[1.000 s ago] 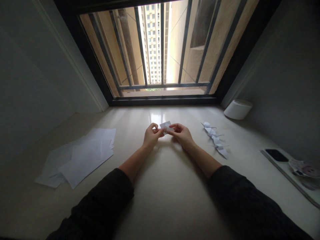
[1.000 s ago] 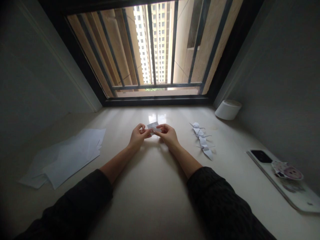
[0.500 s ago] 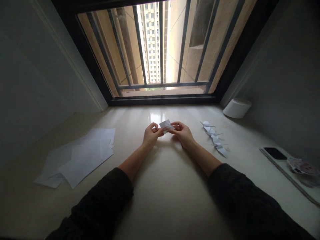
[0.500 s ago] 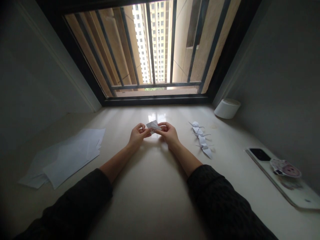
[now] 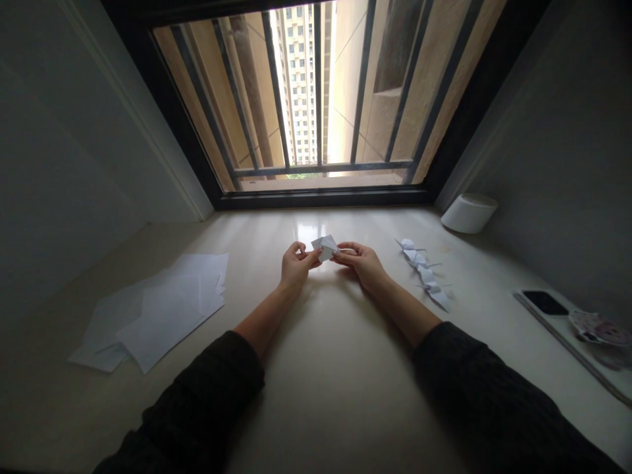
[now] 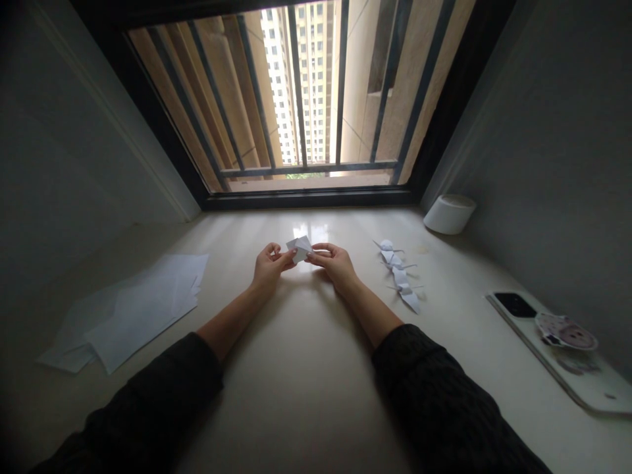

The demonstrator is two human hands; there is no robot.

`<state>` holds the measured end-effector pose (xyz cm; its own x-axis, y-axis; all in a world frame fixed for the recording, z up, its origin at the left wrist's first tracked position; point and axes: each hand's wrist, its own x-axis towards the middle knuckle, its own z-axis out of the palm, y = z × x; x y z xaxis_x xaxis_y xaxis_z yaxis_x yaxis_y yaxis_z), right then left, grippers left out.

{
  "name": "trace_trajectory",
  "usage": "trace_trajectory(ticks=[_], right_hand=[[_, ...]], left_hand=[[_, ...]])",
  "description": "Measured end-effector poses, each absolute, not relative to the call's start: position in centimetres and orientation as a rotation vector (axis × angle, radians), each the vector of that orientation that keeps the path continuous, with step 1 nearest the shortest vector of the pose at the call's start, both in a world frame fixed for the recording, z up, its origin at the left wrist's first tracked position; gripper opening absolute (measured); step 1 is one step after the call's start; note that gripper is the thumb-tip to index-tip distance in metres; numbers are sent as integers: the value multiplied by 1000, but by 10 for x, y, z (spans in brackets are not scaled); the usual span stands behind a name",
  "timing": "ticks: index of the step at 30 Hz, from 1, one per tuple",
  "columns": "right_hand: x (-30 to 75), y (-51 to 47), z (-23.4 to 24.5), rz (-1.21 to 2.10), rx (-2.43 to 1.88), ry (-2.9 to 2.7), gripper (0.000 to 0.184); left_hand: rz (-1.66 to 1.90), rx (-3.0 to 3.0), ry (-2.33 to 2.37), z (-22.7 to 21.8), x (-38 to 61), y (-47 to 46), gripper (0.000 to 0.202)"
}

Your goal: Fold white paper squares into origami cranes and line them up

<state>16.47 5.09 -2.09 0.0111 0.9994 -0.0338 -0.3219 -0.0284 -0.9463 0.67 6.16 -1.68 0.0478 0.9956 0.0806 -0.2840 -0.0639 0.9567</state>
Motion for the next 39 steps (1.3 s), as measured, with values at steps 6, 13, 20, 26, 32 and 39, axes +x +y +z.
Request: trace_trajectory(ticks=[6, 13, 20, 26, 32, 39], right_hand=[[169, 52, -22, 1402, -982, -971, 45], [171, 46, -15, 1402, -944, -1075, 68], [165, 47, -17, 1245, -1035, -1078, 54], [167, 46, -18, 1301, -1000, -1135, 52], [165, 45, -16, 1328, -1002, -1127, 47], [164, 46, -17, 1300, -998, -1144, 49]], left_hand=[[1342, 1059, 917, -16, 6, 62, 51], [1394, 1108, 950, -17, 7, 61, 48], [1347, 1216, 927, -14, 9, 58, 48], [1319, 1249, 950, -16, 6, 60, 52], [1358, 1156, 994, -19, 7, 62, 50], [1375, 1171, 990, -19, 7, 62, 48]])
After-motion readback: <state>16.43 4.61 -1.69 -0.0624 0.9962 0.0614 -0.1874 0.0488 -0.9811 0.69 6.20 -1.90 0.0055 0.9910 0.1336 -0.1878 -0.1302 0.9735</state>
